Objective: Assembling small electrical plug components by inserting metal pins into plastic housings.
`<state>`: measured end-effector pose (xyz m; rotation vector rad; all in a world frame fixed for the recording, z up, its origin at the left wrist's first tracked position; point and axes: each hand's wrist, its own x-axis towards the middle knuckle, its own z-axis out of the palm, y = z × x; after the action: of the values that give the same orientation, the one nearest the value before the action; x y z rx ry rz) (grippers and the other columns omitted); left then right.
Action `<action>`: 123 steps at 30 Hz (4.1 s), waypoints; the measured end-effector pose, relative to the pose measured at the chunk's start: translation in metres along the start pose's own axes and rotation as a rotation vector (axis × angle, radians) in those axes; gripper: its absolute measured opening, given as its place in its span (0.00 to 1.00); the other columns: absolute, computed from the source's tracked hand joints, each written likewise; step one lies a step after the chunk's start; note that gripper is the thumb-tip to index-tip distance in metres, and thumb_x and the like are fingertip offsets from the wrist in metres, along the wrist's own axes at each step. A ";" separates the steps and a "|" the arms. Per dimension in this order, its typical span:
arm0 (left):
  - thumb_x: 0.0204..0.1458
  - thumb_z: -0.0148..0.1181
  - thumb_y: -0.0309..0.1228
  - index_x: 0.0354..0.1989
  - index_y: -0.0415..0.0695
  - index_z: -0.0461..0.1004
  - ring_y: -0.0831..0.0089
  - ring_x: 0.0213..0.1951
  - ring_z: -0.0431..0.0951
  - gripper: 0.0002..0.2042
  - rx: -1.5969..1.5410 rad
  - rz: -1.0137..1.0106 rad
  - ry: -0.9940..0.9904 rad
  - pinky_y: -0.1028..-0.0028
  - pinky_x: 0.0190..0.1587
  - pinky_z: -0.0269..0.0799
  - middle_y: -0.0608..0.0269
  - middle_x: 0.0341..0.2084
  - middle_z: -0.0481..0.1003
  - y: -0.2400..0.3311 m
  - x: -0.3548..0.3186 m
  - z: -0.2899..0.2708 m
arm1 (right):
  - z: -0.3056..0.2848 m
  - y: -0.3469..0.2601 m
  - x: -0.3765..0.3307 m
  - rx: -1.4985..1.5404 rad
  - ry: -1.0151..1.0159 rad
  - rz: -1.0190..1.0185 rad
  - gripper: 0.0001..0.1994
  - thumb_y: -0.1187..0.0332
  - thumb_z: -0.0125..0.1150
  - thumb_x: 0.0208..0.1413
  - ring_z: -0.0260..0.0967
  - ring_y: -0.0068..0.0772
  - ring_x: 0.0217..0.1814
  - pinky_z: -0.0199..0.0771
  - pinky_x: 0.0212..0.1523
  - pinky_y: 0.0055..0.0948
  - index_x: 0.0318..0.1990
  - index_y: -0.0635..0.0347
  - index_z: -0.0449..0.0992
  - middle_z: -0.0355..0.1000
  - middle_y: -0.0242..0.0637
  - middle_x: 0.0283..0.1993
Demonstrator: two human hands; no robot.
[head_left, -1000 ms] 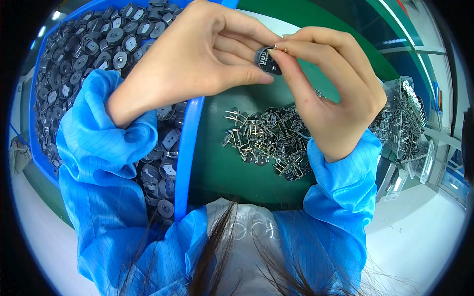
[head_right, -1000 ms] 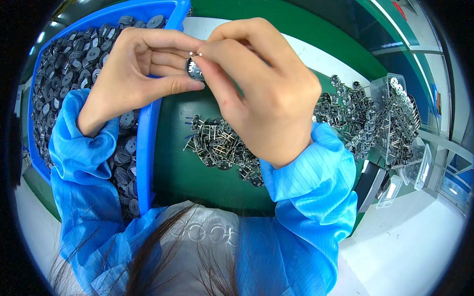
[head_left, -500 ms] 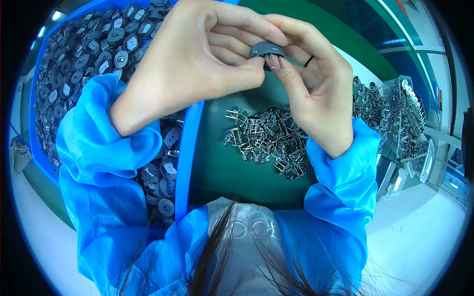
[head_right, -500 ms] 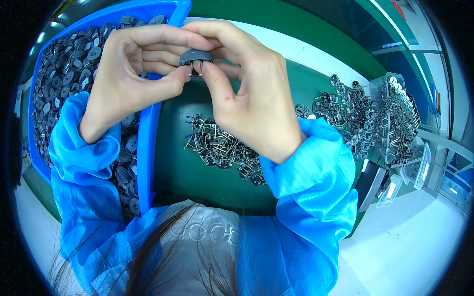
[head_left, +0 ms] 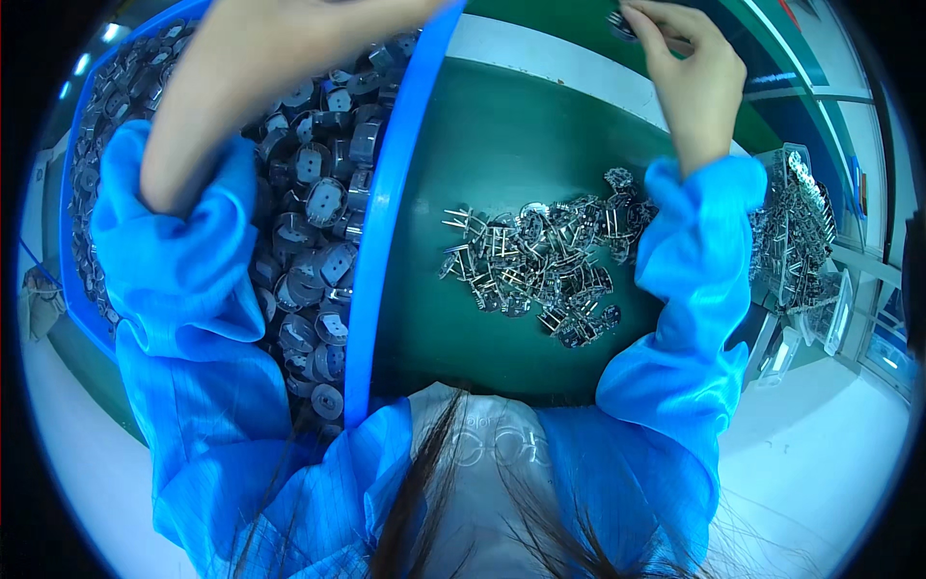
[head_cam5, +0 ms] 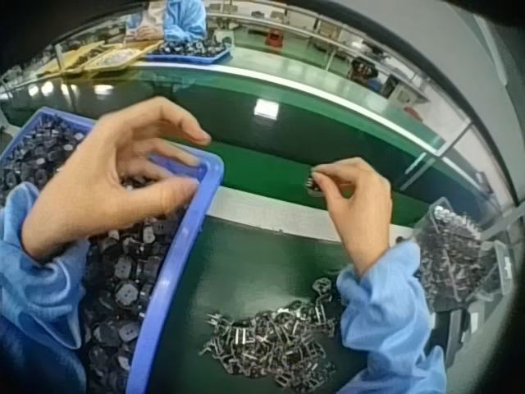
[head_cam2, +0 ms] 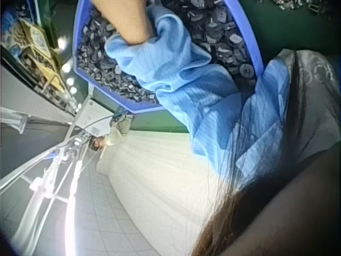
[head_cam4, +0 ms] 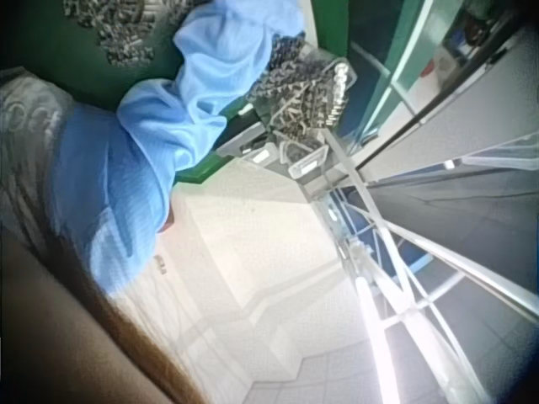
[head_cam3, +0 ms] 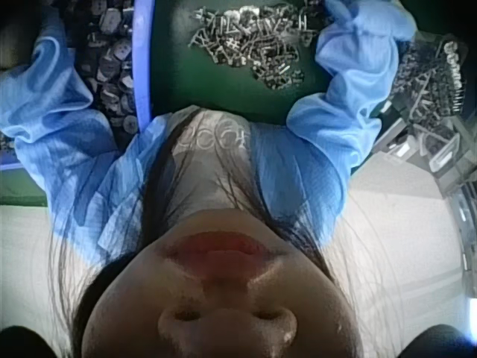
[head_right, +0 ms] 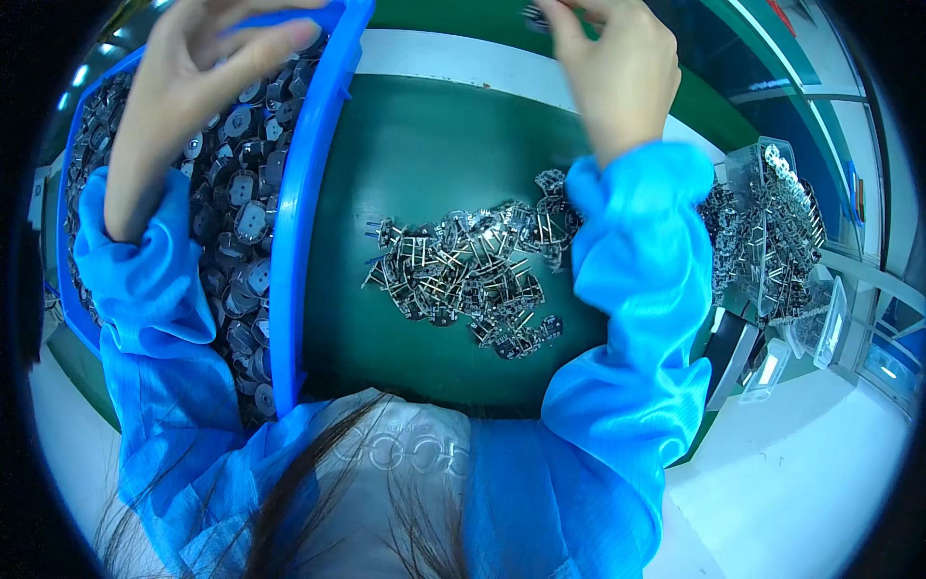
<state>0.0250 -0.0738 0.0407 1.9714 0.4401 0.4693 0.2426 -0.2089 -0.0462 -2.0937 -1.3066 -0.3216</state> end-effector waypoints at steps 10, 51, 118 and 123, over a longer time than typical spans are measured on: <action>0.47 0.64 0.38 0.44 0.37 0.66 0.52 0.34 0.72 0.21 1.172 0.191 -0.118 0.62 0.39 0.67 0.46 0.38 0.70 -0.110 -0.006 -0.065 | -0.009 0.024 -0.001 -0.152 -0.168 0.186 0.13 0.78 0.60 0.47 0.73 0.35 0.33 0.71 0.34 0.26 0.43 0.67 0.74 0.73 0.46 0.36; 0.33 0.67 0.23 0.22 0.40 0.61 0.69 0.27 0.73 0.16 0.703 0.277 -0.300 0.74 0.26 0.68 0.62 0.21 0.69 -0.066 0.003 -0.061 | -0.050 -0.079 -0.032 0.730 -0.394 0.289 0.06 0.73 0.64 0.50 0.68 0.17 0.35 0.69 0.36 0.17 0.35 0.65 0.79 0.71 0.30 0.37; 0.45 0.67 0.22 0.32 0.38 0.74 0.83 0.32 0.74 0.08 -0.031 0.085 0.119 0.83 0.31 0.72 0.63 0.31 0.74 0.002 -0.022 0.059 | -0.065 -0.099 -0.045 1.073 -0.260 0.509 0.13 0.78 0.58 0.51 0.73 0.29 0.37 0.73 0.36 0.24 0.46 0.67 0.71 0.73 0.42 0.37; 0.43 0.68 0.19 0.38 0.39 0.74 0.82 0.33 0.75 0.14 -0.329 -0.017 -0.316 0.81 0.37 0.76 0.61 0.33 0.74 -0.019 -0.015 0.027 | -0.070 -0.083 -0.048 0.857 -0.367 0.263 0.07 0.77 0.58 0.54 0.70 0.24 0.39 0.69 0.40 0.19 0.40 0.68 0.72 0.73 0.38 0.38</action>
<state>0.0237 -0.0944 0.0107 1.6819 0.1666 0.1972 0.1560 -0.2620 0.0149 -1.5630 -1.0616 0.6603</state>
